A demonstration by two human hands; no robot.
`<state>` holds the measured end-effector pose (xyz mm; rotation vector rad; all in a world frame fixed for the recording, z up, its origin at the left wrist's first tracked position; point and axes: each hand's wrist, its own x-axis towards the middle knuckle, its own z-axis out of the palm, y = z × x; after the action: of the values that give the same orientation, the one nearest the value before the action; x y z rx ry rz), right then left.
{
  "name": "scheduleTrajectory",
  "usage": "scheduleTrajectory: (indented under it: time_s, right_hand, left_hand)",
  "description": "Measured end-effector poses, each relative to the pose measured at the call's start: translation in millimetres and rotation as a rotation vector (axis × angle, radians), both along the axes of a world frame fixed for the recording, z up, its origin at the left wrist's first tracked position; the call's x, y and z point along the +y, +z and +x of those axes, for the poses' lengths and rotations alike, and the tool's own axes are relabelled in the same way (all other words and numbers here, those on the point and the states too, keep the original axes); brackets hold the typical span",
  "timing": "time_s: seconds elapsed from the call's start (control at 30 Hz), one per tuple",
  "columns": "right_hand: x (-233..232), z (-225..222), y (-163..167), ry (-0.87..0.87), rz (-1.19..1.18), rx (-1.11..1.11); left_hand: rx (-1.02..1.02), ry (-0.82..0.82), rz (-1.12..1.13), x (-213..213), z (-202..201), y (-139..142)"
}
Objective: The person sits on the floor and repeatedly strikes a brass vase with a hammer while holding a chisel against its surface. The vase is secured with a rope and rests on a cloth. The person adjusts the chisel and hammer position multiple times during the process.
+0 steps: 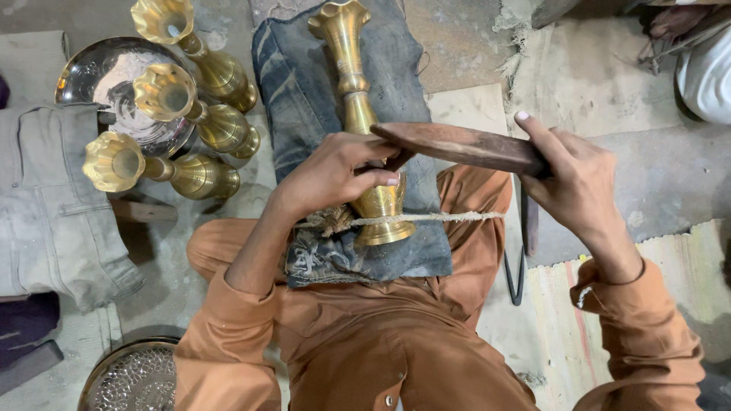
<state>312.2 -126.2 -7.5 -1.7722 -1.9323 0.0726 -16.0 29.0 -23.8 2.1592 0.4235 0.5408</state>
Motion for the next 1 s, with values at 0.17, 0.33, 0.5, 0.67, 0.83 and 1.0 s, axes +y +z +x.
scheduleTrajectory:
  time_s: [0.17,0.33,0.5,0.67,0.83,1.0]
  right_hand:
    - [14.8,-18.9,26.5,0.013,-0.061,0.068]
    - [21.0,-10.2,50.6,0.102,0.125,0.051]
    - [23.1,-17.0,59.4,0.085,-0.006,-0.195]
    - [32.2,-23.3,53.1,0.126,-0.08,-0.058]
    - [29.9,-11.8,46.6,0.037,-0.142,0.101]
    - [9.1,-17.3,32.1,-0.068,-0.149,0.025]
  left_hand:
    - [-0.073,0.132,-0.123,-15.8,-2.1,5.9]
    - [-0.101,0.157,-0.078,-17.5,-1.7,8.3]
    - [-0.126,0.157,-0.051,-19.7,-2.8,3.1]
    - [-0.168,0.291,-0.065,-33.8,-5.1,-2.4]
    - [-0.196,0.357,-0.063,-39.7,-3.9,-4.5]
    - [-0.179,0.177,0.045,-22.4,-6.9,-3.3]
